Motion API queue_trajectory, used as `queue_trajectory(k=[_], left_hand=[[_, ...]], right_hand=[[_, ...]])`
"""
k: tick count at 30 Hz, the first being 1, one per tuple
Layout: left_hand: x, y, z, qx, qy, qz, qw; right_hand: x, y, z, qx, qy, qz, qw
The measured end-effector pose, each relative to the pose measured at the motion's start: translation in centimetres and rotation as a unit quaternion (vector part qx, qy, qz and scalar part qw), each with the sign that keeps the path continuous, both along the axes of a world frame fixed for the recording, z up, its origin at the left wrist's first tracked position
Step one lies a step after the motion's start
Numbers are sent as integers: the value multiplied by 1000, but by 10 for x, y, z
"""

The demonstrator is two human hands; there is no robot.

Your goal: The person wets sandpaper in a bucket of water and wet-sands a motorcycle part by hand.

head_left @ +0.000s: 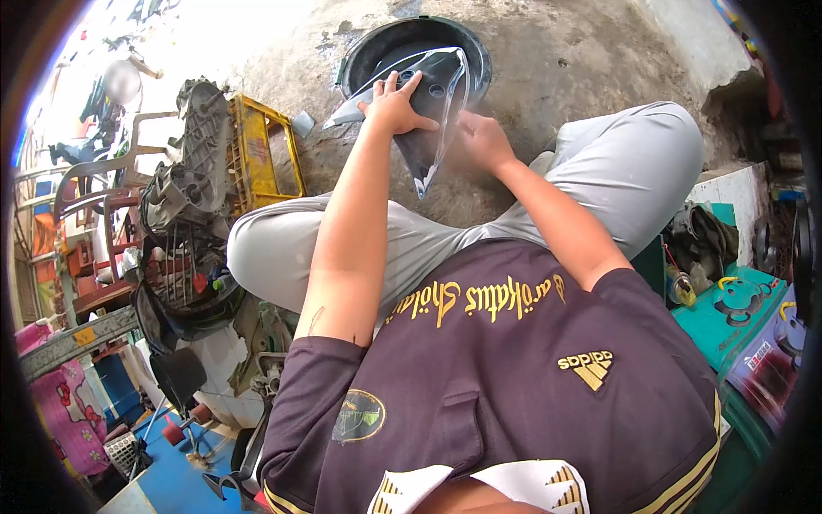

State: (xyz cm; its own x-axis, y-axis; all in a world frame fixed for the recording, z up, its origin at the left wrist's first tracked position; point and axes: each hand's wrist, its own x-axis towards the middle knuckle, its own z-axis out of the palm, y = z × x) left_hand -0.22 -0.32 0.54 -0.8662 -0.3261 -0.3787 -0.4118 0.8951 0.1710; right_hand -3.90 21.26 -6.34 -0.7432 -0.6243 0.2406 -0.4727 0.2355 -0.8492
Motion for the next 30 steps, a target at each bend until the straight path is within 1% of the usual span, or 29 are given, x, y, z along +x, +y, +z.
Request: queue_trajectory(k=[2, 4, 5, 7, 8, 10, 11, 13, 17, 19, 22, 25, 26, 28, 30], left_hand=[[0, 0, 1, -8, -4, 3, 1000], [-2, -1, 0, -7, 1, 5, 1000], [-1, -1, -2, -3, 2, 7, 1000], [-1, -2, -3, -2, -2, 6, 1000], [-2, -2, -3, -1, -2, 6, 1000], [-3, -2, -2, 1, -1, 9, 1000], [-3, -2, -2, 2, -1, 9, 1000], [0, -2, -3, 4, -4, 9, 1000], [-3, -2, -2, 6, -8, 10, 1000], [-4, -3, 0, 3, -11, 13, 1000], [-2, -2, -3, 7, -4, 11, 1000], [-4, -3, -1, 6, -6, 13, 1000], [-3, -3, -1, 4, -7, 14, 1000], [-2, -1, -3, 5, -9, 15, 1000], [-3, -1, -1, 2, -11, 15, 1000]], right_hand=[[-3, 1, 3, 8, -1, 2, 1000], [-7, -1, 4, 9, -29, -31, 999], [-5, -1, 3, 9, -30, -31, 999], [0, 1, 5, 23, 6, -9, 1000], [0, 2, 6, 24, 7, -10, 1000], [-5, 0, 5, -12, -12, -22, 1000], [-9, 0, 4, -13, -11, -22, 1000], [-10, 3, 4, 28, 12, -36, 999], [-7, 4, 3, 5, 8, -22, 1000], [-13, 2, 8, 9, -37, -61, 997], [-4, 0, 4, 3, -10, -25, 1000], [-10, 0, 8, -7, -44, -42, 998], [-8, -2, 7, -9, -44, -42, 998], [-3, -2, 2, -14, -26, -4, 1000], [-4, 0, 3, -14, -20, -18, 1000]])
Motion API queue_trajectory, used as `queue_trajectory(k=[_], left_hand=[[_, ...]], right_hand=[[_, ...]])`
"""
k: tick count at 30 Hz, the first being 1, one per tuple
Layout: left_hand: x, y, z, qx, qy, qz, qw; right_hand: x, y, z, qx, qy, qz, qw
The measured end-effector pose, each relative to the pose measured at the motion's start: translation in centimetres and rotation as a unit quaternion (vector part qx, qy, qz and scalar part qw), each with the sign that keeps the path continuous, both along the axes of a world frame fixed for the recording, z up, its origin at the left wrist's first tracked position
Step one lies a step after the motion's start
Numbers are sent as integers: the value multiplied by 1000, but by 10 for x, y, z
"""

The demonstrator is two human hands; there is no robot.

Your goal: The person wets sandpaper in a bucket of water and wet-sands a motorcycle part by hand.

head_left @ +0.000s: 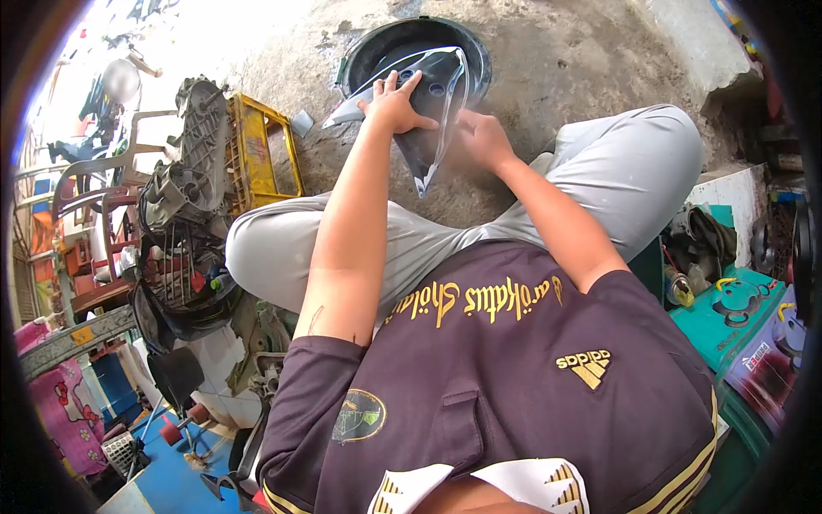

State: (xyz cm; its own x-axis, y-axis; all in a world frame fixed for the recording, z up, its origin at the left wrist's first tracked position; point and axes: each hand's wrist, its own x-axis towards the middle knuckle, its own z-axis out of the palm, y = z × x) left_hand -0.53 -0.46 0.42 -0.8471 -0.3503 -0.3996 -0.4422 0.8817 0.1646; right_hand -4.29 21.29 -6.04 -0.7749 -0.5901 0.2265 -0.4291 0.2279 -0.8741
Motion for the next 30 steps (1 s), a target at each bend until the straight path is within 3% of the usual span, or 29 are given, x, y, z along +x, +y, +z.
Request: queue_trajectory(k=[8, 11, 19, 24, 28, 30], left_hand=[[1, 1, 0, -8, 1, -4, 1000], [0, -1, 0, -7, 4, -4, 1000], [2, 0, 0, 5, 9, 1, 1000], [0, -1, 2, 0, 11, -2, 1000], [1, -1, 0, 0, 11, -7, 1000], [1, 0, -1, 3, 13, -3, 1000]], right_hand=[[-6, -2, -3, -7, 36, 10, 999], [-4, -1, 6, 29, -31, -12, 999], [-3, -2, 1, 12, 22, 23, 999], [-16, -3, -4, 7, -20, -23, 1000], [-3, -1, -2, -10, 1, 34, 999], [-11, -1, 2, 12, -22, -14, 1000]])
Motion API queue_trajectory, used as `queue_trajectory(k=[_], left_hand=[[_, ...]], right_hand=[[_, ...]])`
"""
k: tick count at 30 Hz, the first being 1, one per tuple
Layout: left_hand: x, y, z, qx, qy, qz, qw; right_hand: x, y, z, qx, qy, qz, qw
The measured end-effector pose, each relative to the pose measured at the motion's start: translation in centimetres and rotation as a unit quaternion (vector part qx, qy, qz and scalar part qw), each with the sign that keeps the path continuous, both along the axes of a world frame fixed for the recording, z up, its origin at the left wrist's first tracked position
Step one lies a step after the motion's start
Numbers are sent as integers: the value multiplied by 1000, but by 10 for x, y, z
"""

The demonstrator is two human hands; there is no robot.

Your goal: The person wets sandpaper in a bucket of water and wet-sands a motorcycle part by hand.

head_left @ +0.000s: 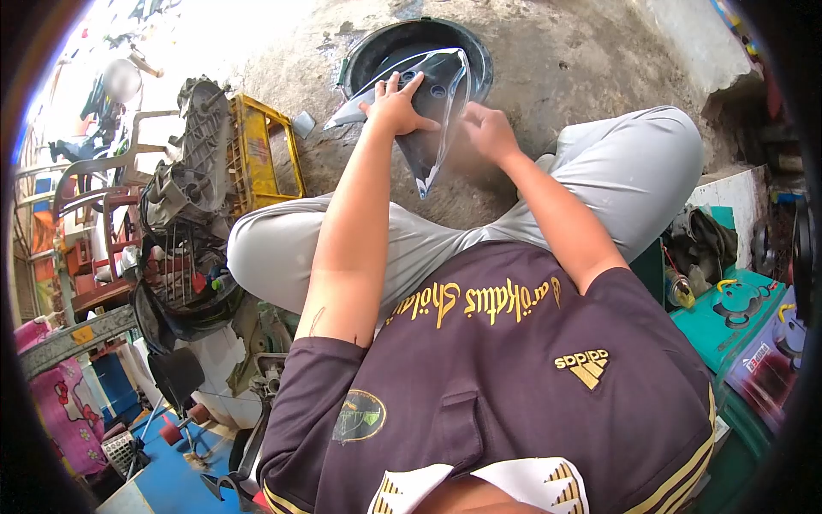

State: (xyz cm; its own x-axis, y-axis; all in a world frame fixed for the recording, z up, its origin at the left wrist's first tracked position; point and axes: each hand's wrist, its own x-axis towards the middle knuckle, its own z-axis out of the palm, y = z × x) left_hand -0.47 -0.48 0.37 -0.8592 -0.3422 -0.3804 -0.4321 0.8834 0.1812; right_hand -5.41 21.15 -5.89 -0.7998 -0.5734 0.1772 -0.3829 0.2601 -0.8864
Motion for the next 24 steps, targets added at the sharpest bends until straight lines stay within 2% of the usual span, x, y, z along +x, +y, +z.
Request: queue_trajectory(k=[2, 4, 6, 8, 11, 14, 21, 23, 24], left_hand=[[3, 0, 0, 2, -4, 1, 1000], [0, 0, 1, 1, -4, 1, 1000], [0, 2, 1, 1, -6, 2, 1000], [0, 0, 2, -5, -8, 4, 1000], [2, 1, -1, 0, -1, 0, 1000], [-1, -1, 0, -3, 3, -2, 1000], [0, 1, 1, -6, -2, 0, 1000], [2, -1, 0, -5, -5, -1, 1000], [3, -1, -1, -3, -1, 0, 1000]], right_hand=[[1, 1, -2, -1, -27, 5, 1000], [10, 3, 0, 6, -3, 51, 999], [4, 3, 0, -7, -14, 53, 998], [-5, 0, -5, 30, -35, 27, 999], [6, 3, -1, 2, -21, 63, 998], [-1, 0, -6, 13, -19, 12, 1000], [0, -1, -8, -11, -56, 19, 998], [-2, -2, -4, -17, -147, -21, 989], [5, -1, -1, -17, -150, -23, 988]])
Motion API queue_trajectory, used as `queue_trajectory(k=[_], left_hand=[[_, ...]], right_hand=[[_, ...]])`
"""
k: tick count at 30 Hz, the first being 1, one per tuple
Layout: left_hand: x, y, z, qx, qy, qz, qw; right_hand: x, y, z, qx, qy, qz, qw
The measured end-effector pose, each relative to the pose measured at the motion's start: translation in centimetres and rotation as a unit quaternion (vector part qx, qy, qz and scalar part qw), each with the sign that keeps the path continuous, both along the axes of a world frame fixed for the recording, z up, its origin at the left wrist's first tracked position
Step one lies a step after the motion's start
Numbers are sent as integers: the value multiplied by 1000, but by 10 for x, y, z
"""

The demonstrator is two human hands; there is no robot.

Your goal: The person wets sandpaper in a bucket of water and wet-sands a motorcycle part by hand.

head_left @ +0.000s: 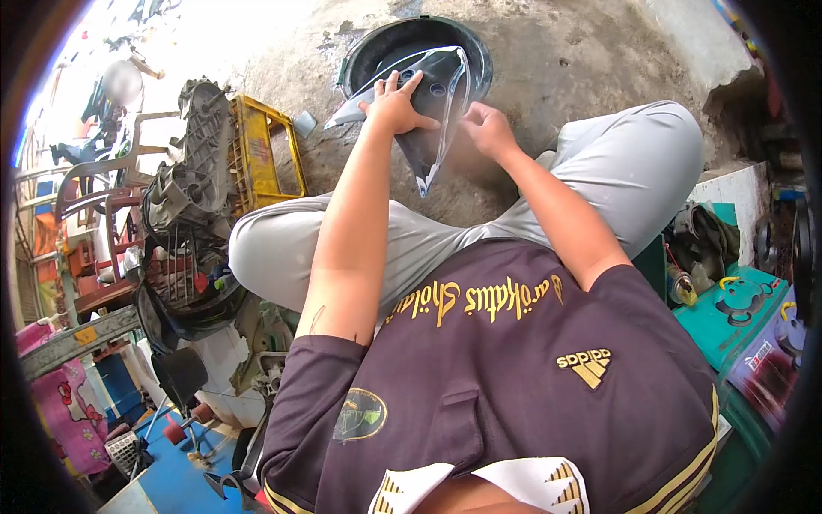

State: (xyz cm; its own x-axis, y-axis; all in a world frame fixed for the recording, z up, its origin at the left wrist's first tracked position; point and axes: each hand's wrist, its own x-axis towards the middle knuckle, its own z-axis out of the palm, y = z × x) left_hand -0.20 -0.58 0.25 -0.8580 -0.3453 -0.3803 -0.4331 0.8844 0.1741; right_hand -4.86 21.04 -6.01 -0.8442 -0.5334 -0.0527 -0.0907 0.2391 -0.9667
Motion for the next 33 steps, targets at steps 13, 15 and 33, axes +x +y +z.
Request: queue_trajectory(k=[13, 15, 33], left_hand=[[-4, 1, 2, 0, -19, -2, 1000], [-3, 1, 0, 4, -18, -2, 1000], [-2, 0, -2, 6, -9, -4, 1000]], right_hand=[[0, -3, 0, -43, -63, -4, 997], [3, -1, -1, -34, -62, 0, 997], [6, 0, 2, -18, -93, 10, 995]])
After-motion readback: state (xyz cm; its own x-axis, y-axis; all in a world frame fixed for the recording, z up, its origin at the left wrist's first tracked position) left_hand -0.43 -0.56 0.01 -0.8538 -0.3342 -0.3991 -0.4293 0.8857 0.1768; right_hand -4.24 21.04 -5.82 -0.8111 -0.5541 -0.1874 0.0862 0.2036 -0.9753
